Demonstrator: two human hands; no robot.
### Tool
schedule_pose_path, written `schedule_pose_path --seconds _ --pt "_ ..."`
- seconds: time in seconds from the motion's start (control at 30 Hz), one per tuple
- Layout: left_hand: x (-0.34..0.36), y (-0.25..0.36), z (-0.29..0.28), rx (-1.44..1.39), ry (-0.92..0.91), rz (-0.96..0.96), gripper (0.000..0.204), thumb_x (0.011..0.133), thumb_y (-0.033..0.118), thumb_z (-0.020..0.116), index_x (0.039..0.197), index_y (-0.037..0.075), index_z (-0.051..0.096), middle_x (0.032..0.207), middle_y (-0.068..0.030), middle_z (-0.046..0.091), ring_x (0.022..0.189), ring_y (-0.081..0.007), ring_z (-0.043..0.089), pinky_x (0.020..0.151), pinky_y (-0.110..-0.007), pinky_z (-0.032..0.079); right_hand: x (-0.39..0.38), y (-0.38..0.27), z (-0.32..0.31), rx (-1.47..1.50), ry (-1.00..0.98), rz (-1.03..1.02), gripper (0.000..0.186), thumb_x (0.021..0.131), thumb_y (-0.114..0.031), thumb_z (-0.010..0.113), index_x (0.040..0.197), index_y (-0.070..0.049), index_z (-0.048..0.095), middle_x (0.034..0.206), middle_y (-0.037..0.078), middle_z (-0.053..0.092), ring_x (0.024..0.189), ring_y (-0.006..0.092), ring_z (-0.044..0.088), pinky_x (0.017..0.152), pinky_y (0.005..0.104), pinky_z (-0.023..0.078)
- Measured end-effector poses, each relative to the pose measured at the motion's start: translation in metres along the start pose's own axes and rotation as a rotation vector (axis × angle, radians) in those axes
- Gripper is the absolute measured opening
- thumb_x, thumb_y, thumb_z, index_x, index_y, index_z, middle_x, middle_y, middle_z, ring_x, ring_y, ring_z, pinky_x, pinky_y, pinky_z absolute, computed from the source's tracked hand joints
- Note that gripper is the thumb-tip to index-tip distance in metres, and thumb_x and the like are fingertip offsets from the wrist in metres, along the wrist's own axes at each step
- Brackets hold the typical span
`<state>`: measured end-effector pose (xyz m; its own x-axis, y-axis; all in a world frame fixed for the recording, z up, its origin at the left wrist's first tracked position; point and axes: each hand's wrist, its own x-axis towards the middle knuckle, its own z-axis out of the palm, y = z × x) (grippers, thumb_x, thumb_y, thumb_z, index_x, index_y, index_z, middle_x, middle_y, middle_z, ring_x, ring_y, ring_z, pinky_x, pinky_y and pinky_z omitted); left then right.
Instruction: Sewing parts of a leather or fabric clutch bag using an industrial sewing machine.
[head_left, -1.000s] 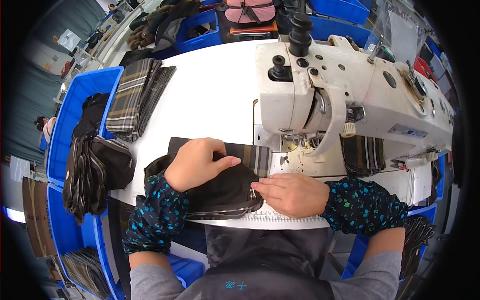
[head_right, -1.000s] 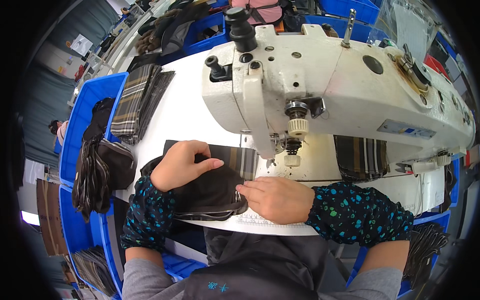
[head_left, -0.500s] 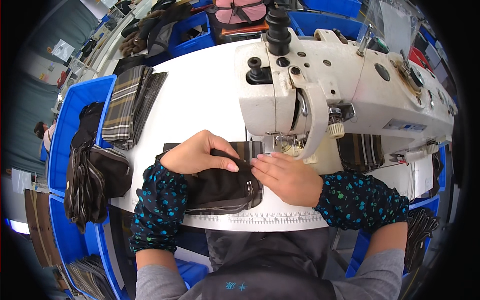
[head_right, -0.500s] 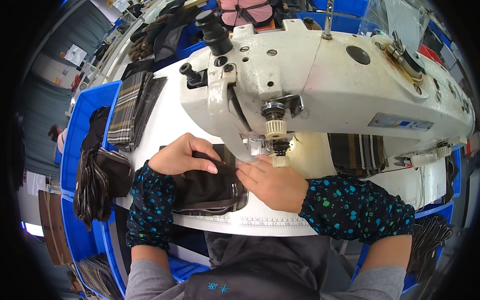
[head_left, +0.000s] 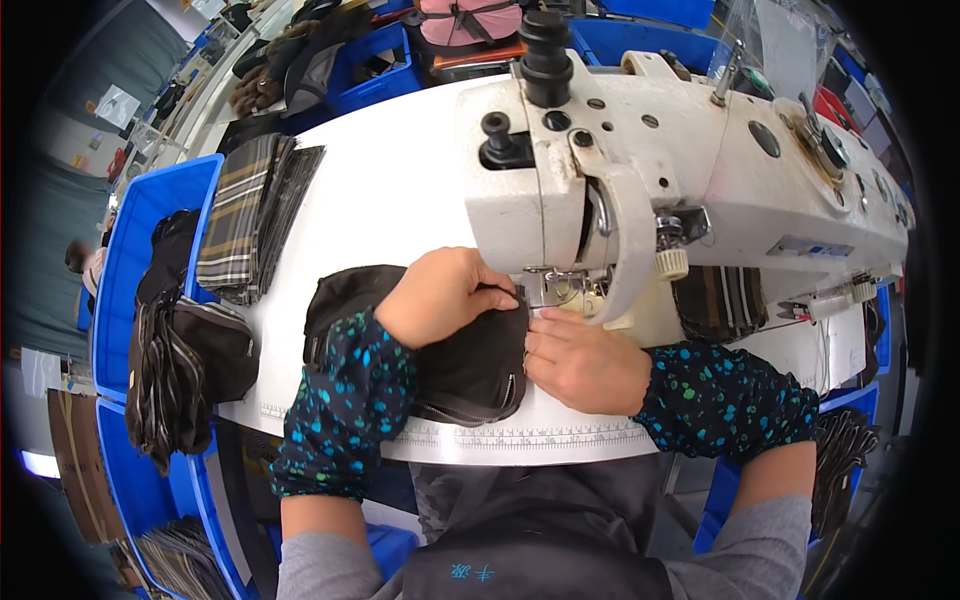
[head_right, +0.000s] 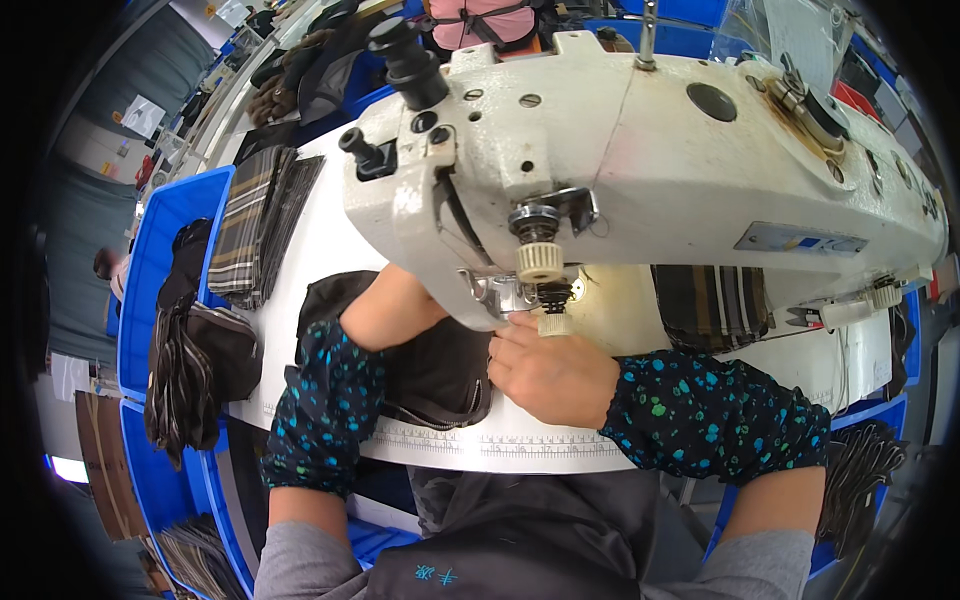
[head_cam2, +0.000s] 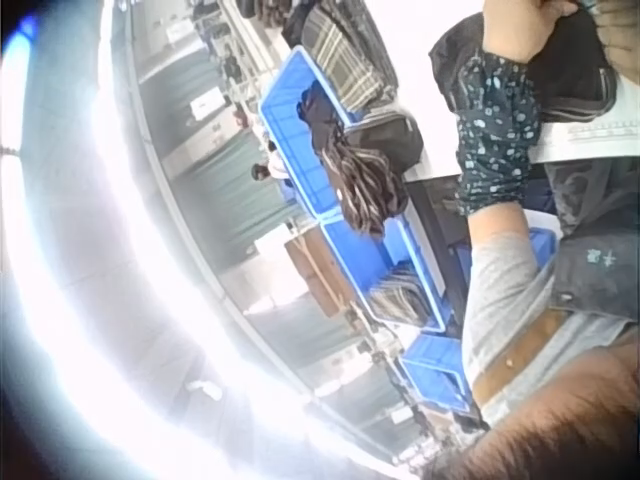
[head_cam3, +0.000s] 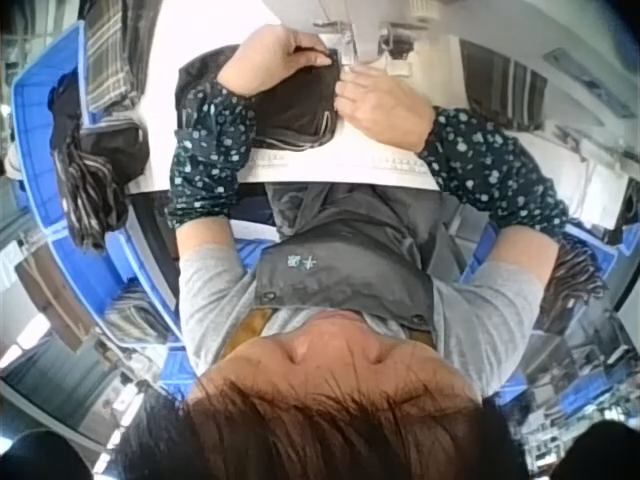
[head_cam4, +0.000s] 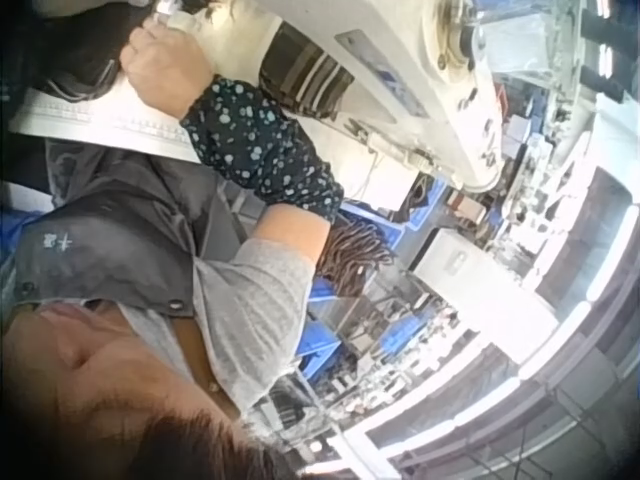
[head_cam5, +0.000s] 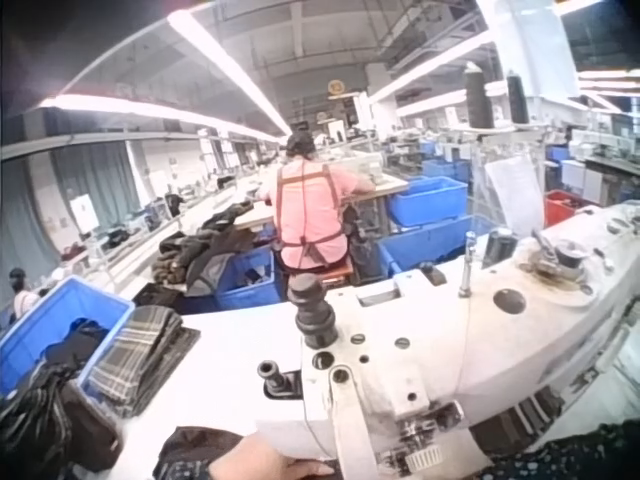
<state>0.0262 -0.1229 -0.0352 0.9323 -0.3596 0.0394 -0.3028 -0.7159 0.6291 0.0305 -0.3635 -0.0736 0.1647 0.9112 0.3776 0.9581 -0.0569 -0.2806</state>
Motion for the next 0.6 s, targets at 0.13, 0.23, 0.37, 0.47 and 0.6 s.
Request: schedule_pose_path --seconds 0.13,0.23,0.37,0.47,0.6 --pt "-0.01 0.026 0.012 0.168 0.046 -0.074 0.015 0.084 0.022 0.075 0.089 0.007 0.077 0.083 -0.0127 0.072 0.085 -0.0356 0.068 0.073 -0.044 0.054 -0.004 -0.006 -0.005 0.012 -0.091 0.043 0.01 0.08 -0.011 0.068 0.082 -0.002 0.065 0.094 0.011 0.064 0.105 0.0278 0.064 0.098 0.0398 0.051" --pt "-0.013 0.032 0.014 0.197 0.088 -0.074 0.014 0.083 0.021 0.075 0.087 0.008 0.075 0.081 -0.0142 0.071 0.082 -0.0357 0.067 0.073 -0.046 0.054 -0.004 -0.01 -0.006 -0.07 0.012 -0.017 0.01 0.076 -0.013 0.063 0.077 -0.004 0.068 0.083 0.006 0.061 0.094 0.0228 0.062 0.081 0.0331 0.056" --pt "-0.011 0.03 0.012 0.245 0.065 -0.132 0.016 0.082 0.023 0.077 0.086 0.008 0.076 0.079 -0.0166 0.069 0.081 -0.0369 0.067 0.072 -0.046 0.053 -0.004 -0.006 -0.004 -0.135 0.064 -0.079 0.01 0.074 -0.014 0.064 0.079 -0.006 0.068 0.082 0.005 0.06 0.086 0.0207 0.062 0.074 0.0314 0.055" --pt "-0.011 0.033 0.011 0.26 0.06 -0.143 0.016 0.082 0.023 0.077 0.086 0.007 0.076 0.079 -0.0168 0.069 0.08 -0.0371 0.067 0.071 -0.046 0.053 -0.004 -0.011 -0.009 -0.213 0.128 -0.045 0.012 0.072 -0.014 0.065 0.081 -0.006 0.068 0.084 0.006 0.062 0.075 0.0175 0.062 0.062 0.0299 0.053" --pt "-0.012 0.037 0.008 0.299 0.06 -0.166 0.017 0.082 0.022 0.077 0.088 0.006 0.077 0.081 -0.0157 0.069 0.082 -0.0368 0.067 0.073 -0.046 0.053 -0.005 -0.017 -0.005 -0.381 0.234 0.018 0.022 0.072 -0.014 0.067 0.091 -0.005 0.071 0.1 0.008 0.07 0.063 0.0124 0.057 0.049 0.0269 0.046"
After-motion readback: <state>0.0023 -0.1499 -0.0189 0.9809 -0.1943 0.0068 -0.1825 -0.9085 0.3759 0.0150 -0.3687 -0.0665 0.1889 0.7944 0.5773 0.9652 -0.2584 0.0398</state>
